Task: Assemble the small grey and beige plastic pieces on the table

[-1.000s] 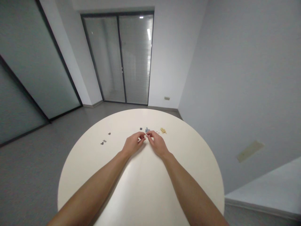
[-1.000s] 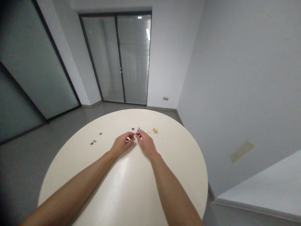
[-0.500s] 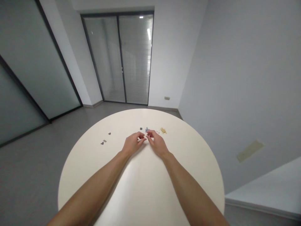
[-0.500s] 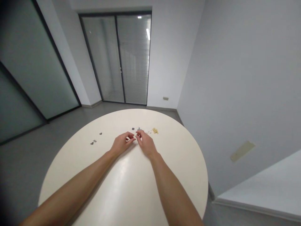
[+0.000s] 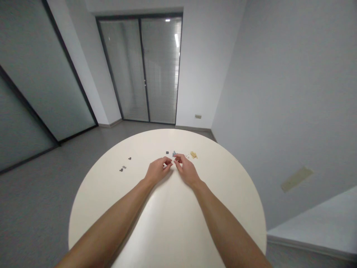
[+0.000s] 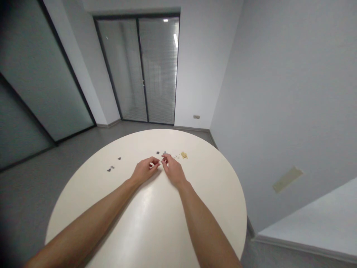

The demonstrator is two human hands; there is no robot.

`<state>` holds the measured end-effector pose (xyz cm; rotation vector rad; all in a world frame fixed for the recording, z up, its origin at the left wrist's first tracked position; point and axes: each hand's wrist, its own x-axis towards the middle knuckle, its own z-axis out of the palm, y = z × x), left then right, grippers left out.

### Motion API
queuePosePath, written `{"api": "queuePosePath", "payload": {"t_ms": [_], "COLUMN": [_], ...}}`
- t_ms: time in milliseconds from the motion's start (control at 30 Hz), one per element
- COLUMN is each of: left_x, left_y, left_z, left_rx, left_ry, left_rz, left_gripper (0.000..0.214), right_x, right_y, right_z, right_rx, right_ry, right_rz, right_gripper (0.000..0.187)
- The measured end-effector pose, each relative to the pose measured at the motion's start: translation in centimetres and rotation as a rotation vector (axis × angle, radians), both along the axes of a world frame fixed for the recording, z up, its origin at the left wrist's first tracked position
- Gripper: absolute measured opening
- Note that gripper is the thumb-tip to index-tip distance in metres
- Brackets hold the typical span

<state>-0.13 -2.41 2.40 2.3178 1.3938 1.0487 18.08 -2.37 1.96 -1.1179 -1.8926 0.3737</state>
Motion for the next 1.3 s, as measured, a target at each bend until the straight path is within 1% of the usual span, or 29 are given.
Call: {"api": "queuePosePath", "payload": {"t_ms": [100,267,500,733,1033,1300], "left_x": [0.01,0.0,-0.02,0.06,0.04,0.07], "left_y": [0.01,0.07,0.17,0.0,-0.01,0.06], "left_z": [-0.01,-0.15,-0.26,-0.02,0.09,-0.08], "left_rx": [0.008,0.002,0.001,-0.005,-0.004,0.007], "left_ry": [-0.019,-0.045,-0.034,-0.023,-0.064,-0.083], "left_rz": [-0.013,-0.042,-0.048,-0.041,0.024,0.002], "left_gripper": [0.019,0.03,0.033,0.03,0.03,0.031], "right_x": [0.0,0.01,0.04,0.08,-0.02,0.02], "right_y": [0.06,0.03,0.06,0.07,0.07,0.08], "right_z": [-0.1,-0.06,0.01,-0.14,-0.23,-0.22], "right_rx": [0.0,-0.001,-0.02,-0.012,-0.009,-0.004], "right_ry": [-0.002,0.007,0.008,0.01,-0.007,-0.007], "right_rz": [0.007,0.009,0.016,0.011,0.017,0.021], "right_gripper": [0.027,0.026,0.025,0.026,0.025,0.025]}}
